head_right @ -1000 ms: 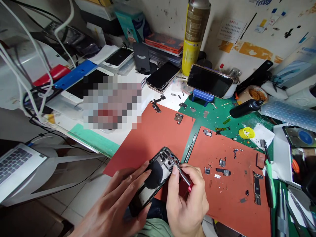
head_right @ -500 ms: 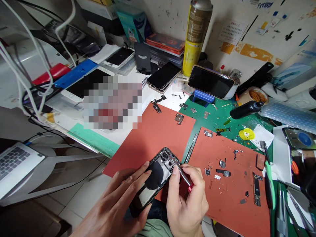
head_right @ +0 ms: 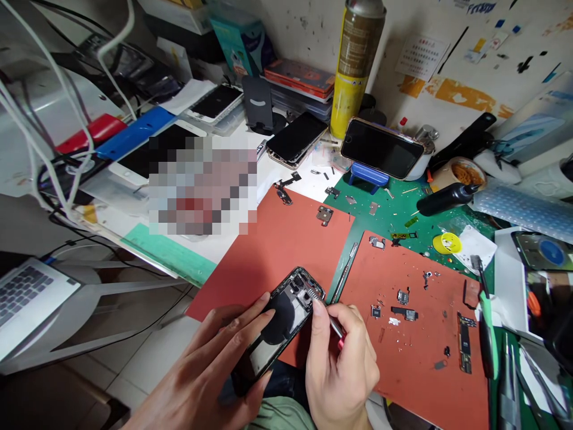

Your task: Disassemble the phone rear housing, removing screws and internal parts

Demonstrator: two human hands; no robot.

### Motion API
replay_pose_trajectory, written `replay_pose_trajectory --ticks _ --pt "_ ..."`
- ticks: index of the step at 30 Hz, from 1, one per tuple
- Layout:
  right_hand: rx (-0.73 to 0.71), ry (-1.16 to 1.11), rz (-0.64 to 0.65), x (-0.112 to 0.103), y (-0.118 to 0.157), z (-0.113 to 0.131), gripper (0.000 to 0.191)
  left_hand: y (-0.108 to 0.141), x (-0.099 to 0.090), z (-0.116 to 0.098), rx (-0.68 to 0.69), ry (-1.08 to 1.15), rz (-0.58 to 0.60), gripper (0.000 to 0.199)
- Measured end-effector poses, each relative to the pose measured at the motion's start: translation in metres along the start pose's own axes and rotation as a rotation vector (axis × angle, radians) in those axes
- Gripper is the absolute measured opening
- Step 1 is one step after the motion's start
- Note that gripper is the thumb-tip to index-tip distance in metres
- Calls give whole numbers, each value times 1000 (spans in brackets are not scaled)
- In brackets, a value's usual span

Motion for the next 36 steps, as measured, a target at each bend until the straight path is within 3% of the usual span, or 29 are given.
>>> replay_pose_trajectory --ticks 7,14,36 --pt "-175 -125 134 7 -15 15 23 1 -2 6 -31 90 25 55" --pt "-278 -77 102 8 -16 24 32 3 1 10 -35 115 7 59" --pt "-239 -114 110 8 -13 17 32 2 -2 7 -20 104 -3 61"
Point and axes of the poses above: each hand's wrist, its own y-axis away from the middle knuckle, its own x-axis out of the palm, z = x × y, the point moved 6 cm from there along -y, towards the middle knuckle, and after that the axes turned 2 degrees about z, right-handed, at the moved point
